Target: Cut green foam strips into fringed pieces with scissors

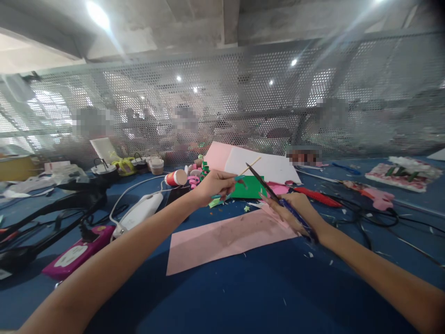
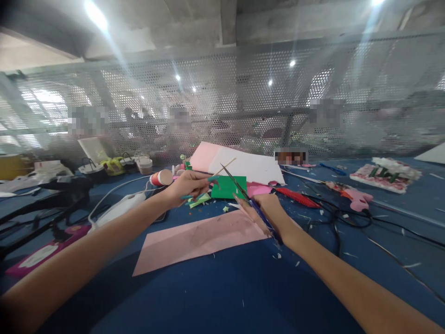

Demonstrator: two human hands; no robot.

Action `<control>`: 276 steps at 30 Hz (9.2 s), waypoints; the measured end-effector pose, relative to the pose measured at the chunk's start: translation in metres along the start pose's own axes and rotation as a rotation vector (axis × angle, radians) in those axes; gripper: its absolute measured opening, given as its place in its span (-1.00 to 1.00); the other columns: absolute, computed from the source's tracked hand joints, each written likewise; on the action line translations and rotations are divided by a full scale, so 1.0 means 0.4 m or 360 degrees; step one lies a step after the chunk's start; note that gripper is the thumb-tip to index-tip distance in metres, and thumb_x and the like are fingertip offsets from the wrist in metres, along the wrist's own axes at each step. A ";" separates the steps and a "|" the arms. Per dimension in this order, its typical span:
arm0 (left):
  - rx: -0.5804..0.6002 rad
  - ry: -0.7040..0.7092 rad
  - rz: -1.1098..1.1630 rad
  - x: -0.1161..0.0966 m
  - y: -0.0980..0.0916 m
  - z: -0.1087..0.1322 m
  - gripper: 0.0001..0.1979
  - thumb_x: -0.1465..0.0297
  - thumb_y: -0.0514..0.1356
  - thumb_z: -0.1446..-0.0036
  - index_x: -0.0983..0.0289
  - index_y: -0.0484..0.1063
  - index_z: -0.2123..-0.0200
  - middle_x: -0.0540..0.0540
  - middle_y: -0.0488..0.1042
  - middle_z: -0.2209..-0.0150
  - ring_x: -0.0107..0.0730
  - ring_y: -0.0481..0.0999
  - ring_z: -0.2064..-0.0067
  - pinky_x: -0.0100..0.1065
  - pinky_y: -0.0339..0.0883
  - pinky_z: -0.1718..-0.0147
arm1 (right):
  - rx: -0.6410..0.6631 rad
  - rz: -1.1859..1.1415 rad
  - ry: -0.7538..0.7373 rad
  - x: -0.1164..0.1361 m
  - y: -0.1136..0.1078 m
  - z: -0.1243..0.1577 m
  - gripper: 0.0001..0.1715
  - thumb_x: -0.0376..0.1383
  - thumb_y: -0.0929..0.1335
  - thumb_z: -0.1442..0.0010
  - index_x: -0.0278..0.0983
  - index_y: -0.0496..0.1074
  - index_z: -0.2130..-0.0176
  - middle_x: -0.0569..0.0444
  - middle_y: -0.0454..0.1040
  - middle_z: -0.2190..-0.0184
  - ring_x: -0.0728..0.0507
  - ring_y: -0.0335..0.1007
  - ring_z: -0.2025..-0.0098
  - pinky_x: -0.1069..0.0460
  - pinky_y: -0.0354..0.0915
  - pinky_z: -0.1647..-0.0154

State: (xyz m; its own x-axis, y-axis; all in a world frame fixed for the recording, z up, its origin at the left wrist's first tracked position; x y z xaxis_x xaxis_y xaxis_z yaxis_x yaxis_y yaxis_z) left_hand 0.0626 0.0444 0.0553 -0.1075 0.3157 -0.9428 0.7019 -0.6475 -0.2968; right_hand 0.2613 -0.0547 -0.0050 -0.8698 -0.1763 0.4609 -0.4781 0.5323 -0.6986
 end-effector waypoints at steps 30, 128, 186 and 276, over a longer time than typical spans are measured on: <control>0.0149 -0.0038 0.0125 0.007 0.016 0.003 -0.80 0.41 0.10 -0.11 0.41 0.43 0.45 -0.07 0.31 0.73 -0.73 0.04 0.80 -0.57 0.06 0.79 | 0.0089 -0.0262 -0.0146 0.019 -0.021 0.002 -0.42 0.08 0.17 -0.16 -0.24 0.18 0.66 0.16 0.23 0.77 0.00 0.18 0.69 0.09 0.06 0.64; 0.0185 -0.0160 0.0269 -0.002 -0.015 -0.001 -0.82 0.40 0.16 -0.08 0.42 0.48 0.42 -0.06 0.32 0.70 -0.74 0.12 0.75 -0.61 -0.01 0.79 | 0.0010 -0.0247 -0.0153 0.006 -0.007 0.005 -0.37 0.14 0.17 -0.12 -0.24 0.18 0.70 0.11 0.22 0.77 -0.01 0.16 0.69 0.08 0.06 0.66; 0.0059 0.0121 -0.0781 -0.033 0.040 0.034 -0.66 0.29 0.06 -0.11 0.34 0.40 0.62 0.02 0.33 0.77 -0.56 0.32 0.73 -0.53 0.21 0.71 | 0.0265 -0.0523 0.0146 0.017 -0.026 0.004 -0.45 0.08 0.20 -0.13 -0.24 0.17 0.65 0.18 0.22 0.77 0.01 0.15 0.70 0.08 0.12 0.63; -0.0328 0.0390 -0.1491 -0.058 0.056 0.053 -0.71 0.40 0.01 -0.16 0.36 0.47 0.46 0.06 0.42 0.59 -0.49 0.41 0.53 -0.44 0.26 0.50 | -0.0182 0.0438 -0.0209 0.021 0.010 0.014 -0.45 -0.03 0.17 -0.21 -0.26 0.29 0.66 -0.01 0.39 0.71 -0.11 0.36 0.61 0.06 0.10 0.54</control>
State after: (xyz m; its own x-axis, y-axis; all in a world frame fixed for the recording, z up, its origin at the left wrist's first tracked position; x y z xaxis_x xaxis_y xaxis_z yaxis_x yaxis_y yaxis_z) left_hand 0.0658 0.0079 0.0672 -0.5497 0.7884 -0.2760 0.5188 0.0633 -0.8525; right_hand 0.2512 -0.0587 -0.0072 -0.9764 -0.1141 0.1834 -0.2123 0.6632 -0.7177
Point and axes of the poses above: each hand's wrist, its own z-axis away from the middle knuckle, its own y-axis out of the palm, x = y × z, the point moved 1 cm from there along -z, towards the middle knuckle
